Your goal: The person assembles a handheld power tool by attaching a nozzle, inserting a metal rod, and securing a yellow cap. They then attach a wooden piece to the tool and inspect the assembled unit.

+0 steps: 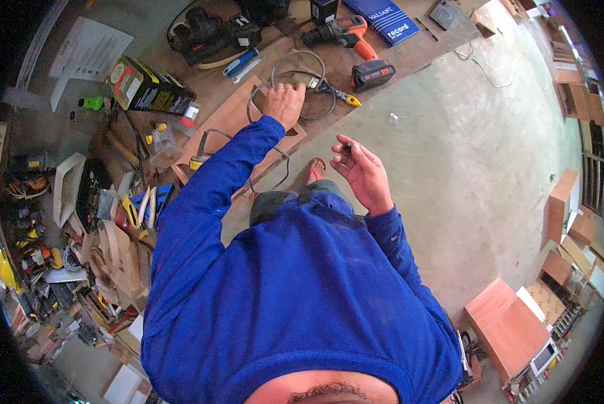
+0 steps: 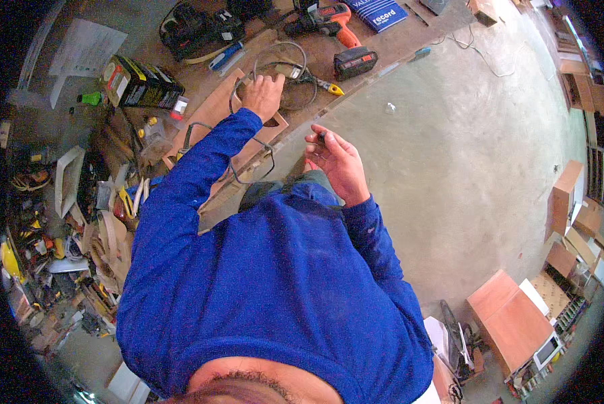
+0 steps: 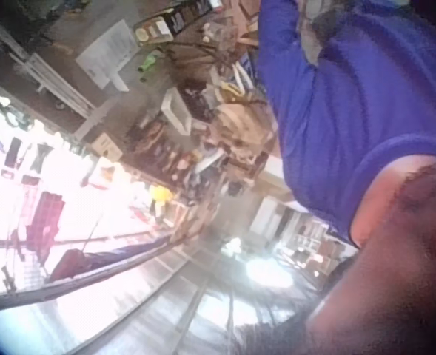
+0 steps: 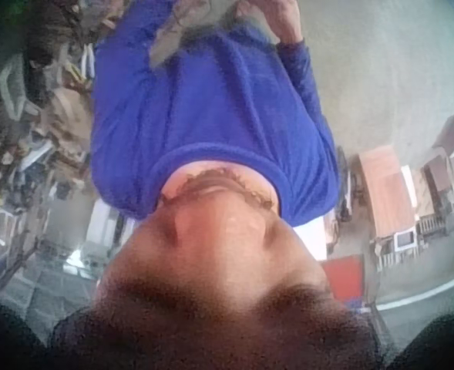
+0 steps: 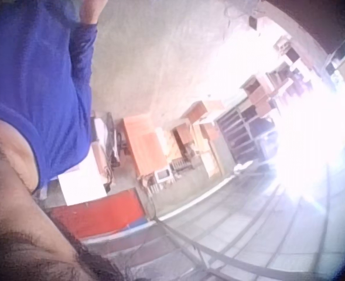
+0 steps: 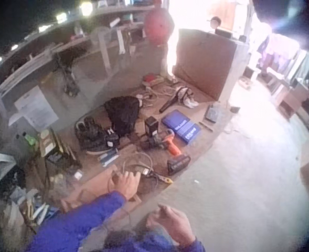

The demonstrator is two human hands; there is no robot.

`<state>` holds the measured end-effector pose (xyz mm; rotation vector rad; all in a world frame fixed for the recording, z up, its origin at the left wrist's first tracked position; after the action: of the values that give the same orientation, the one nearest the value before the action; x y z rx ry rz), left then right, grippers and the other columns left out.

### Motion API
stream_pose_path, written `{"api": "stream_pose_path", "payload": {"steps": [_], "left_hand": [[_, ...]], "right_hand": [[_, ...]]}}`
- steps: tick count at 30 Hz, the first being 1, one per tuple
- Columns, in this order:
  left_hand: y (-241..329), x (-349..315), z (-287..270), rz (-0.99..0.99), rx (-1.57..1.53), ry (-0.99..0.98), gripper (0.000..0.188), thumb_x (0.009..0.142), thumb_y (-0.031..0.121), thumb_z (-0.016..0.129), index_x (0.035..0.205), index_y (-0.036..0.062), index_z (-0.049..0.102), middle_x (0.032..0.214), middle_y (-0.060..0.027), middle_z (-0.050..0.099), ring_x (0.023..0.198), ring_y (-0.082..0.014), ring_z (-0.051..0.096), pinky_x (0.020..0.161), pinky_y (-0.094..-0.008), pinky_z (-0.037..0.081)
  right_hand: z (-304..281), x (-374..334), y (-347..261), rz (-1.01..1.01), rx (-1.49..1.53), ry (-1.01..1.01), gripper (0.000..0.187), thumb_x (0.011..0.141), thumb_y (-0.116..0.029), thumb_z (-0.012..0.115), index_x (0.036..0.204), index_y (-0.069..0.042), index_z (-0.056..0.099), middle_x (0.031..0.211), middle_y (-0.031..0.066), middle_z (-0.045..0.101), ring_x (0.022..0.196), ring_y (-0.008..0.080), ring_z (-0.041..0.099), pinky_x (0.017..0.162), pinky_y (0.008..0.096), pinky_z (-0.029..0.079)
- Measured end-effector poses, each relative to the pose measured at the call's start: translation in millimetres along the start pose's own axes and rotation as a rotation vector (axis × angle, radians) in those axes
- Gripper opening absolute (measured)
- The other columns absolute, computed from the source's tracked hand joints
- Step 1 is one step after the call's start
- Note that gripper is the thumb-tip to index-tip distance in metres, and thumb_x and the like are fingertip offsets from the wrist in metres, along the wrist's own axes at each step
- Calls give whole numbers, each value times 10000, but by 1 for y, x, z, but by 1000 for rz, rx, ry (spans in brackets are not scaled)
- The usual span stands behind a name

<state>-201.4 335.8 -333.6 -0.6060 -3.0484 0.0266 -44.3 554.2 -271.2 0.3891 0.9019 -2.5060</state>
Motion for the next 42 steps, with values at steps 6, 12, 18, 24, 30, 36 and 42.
{"api": "stream_pose_path", "payload": {"steps": [6,12,18,24,30,36,42], "left_hand": [[1,-3,7,-33,-115,65,166,895,83,597,1056,63,562,813,-187,720,872,-365,724,732,-515,580],[-12,-20,-18,-162,-550,125,295,867,188,734,1106,51,627,851,-153,738,872,-288,738,741,-421,590],[-49,-88,-60,-351,-1989,-13,323,941,232,771,1203,58,698,987,3,709,907,-104,659,806,-278,518],[-89,-206,-95,-420,-2244,58,306,977,232,741,1228,68,680,1029,24,682,928,-91,634,877,-271,490],[-120,-307,-120,-559,-2165,381,303,967,189,754,1213,31,674,1036,5,682,922,-89,616,856,-255,500],[-146,-387,-141,-614,-1852,545,328,945,193,784,1197,11,679,1055,-10,696,950,-82,630,864,-239,499],[-164,-447,-139,-753,-2005,625,315,944,135,773,1214,9,669,1053,-25,699,950,-95,655,872,-251,522]], "right_hand": [[21,-7,3,81,362,-103,423,1119,-239,433,1437,33,495,1297,145,662,1070,207,688,1019,383,560],[53,-20,17,23,260,-83,421,1115,-232,444,1438,30,504,1289,145,670,1065,213,693,1007,388,562],[93,-33,49,-236,-356,94,389,1098,-164,503,1418,53,543,1199,135,684,1026,182,690,988,336,545],[153,-35,81,-657,-1322,109,334,959,-59,674,1292,-41,696,1067,110,726,908,187,718,803,305,554],[210,-36,126,-628,-1358,-86,351,894,-57,746,1244,-49,724,1040,107,734,870,216,718,791,335,563],[247,-25,185,-604,-1376,-255,298,890,-60,754,1185,-28,731,1016,106,741,926,196,731,809,311,565],[271,-26,231,-246,-1095,-326,324,987,-135,696,1278,5,669,1105,87,741,990,171,717,836,311,566]]}}
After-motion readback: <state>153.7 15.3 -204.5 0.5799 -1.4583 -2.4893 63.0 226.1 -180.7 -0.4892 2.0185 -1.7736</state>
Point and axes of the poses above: each hand's wrist, its own x-axis towards the middle knuckle, its own z-axis out of the palm, y = z × x, the point moved 1 cm from there along x, towards the middle knuckle
